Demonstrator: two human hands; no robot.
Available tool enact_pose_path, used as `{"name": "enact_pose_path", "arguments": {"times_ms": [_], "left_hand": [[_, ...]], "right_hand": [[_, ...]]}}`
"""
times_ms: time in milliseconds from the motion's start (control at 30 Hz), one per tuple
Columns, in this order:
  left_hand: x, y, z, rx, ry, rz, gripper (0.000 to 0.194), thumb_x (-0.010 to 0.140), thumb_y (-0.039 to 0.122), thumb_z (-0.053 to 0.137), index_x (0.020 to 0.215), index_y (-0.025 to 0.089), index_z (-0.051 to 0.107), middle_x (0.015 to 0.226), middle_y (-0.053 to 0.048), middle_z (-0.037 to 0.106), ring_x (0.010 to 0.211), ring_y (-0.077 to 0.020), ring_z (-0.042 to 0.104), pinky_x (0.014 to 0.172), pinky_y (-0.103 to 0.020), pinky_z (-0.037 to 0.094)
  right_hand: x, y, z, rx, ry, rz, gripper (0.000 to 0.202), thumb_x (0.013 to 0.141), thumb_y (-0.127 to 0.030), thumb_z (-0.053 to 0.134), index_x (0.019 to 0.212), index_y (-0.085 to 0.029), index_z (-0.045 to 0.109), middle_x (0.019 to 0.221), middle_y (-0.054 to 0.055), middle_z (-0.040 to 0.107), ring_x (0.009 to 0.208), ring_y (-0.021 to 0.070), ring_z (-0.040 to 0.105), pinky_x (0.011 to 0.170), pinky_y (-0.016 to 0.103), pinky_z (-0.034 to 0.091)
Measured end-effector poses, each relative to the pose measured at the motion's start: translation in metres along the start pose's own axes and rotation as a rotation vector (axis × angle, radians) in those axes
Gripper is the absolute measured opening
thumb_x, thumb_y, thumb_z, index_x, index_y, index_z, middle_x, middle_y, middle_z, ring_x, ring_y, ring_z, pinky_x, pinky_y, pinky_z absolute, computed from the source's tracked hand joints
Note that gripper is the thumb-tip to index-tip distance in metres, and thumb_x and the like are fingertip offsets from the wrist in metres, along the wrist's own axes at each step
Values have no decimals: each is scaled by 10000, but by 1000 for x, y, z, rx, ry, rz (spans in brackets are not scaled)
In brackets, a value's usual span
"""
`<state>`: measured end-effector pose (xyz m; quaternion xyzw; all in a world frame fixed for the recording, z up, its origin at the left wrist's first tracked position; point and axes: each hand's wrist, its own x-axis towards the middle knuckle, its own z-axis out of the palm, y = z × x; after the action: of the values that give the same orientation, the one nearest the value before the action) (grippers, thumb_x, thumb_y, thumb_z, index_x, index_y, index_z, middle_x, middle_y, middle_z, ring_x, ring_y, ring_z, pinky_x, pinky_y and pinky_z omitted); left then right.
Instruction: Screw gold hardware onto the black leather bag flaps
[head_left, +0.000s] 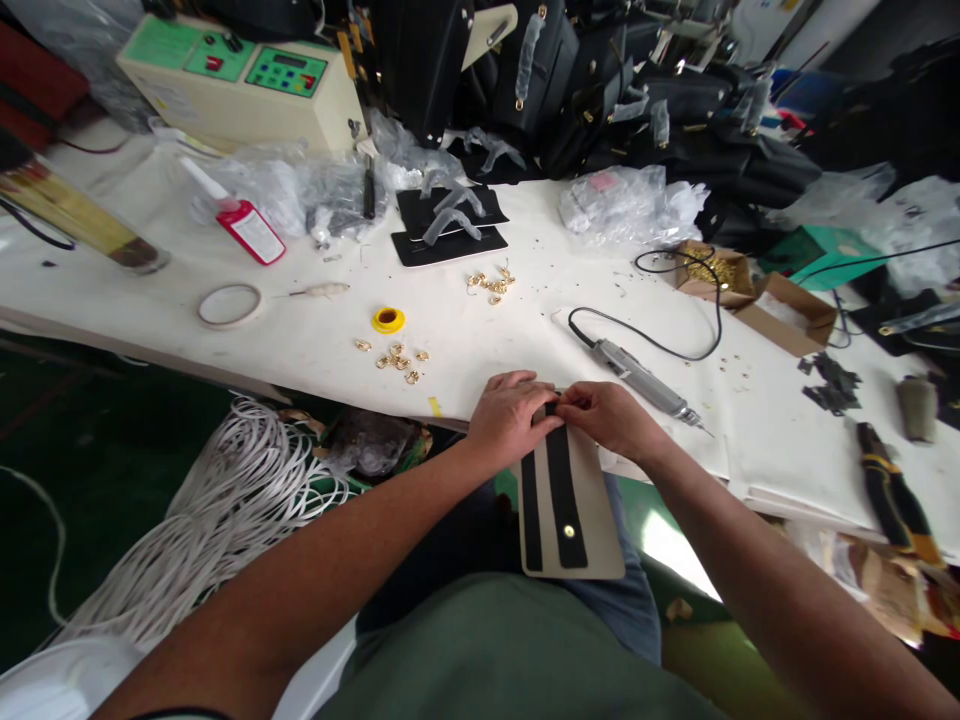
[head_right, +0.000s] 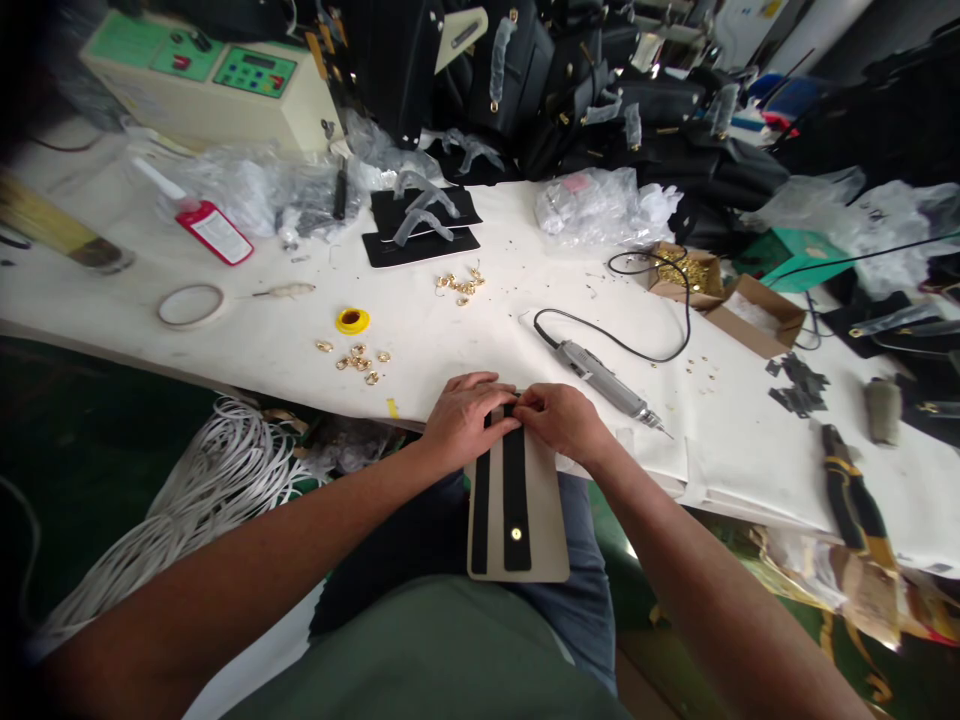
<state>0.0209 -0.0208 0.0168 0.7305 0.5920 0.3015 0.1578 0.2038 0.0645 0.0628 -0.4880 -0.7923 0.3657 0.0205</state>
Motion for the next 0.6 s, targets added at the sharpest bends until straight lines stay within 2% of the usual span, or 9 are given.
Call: {"name": "enact_pose_path", "arguments": {"times_ms": [133, 233, 400, 600], "left_hand": [[0, 1, -1, -7, -5, -4, 276, 933, 382, 757, 1183, 265, 738, 1321, -35, 763, 1365, -307, 581, 1139, -523, 432], [1, 1, -2, -20, -11, -17, 274, 936, 391, 752, 1181, 270, 741, 1314, -37, 767, 1364, -309, 581, 1139, -531, 435], [1, 1, -3, -32, -15, -16, 260, 930, 384, 760, 1161, 267, 742, 1311, -32, 769, 1359, -306, 585, 1141, -529, 434], [0, 1, -3, -19, -14, -16, 276, 940, 392, 751, 1180, 260, 719, 1324, -31, 762, 1369, -302, 581, 1147, -515, 421]], "right_hand": [[3, 6, 0, 82, -23, 13, 207, 830, -415, 689, 805, -224, 764, 699, -12, 701, 673, 169, 612, 602, 275, 403], [5, 9, -1, 122, -61, -32, 234, 829, -437, 689, 813, -217, 767, 700, -16, 700, 669, 165, 606, 617, 279, 409], [7, 8, -5, 74, -83, -84, 209, 848, -409, 659, 819, -234, 769, 721, -22, 703, 688, 163, 597, 653, 285, 420], [9, 6, -6, 72, -97, -24, 178, 819, -394, 691, 817, -238, 777, 724, -19, 713, 695, 167, 606, 646, 288, 416]]}}
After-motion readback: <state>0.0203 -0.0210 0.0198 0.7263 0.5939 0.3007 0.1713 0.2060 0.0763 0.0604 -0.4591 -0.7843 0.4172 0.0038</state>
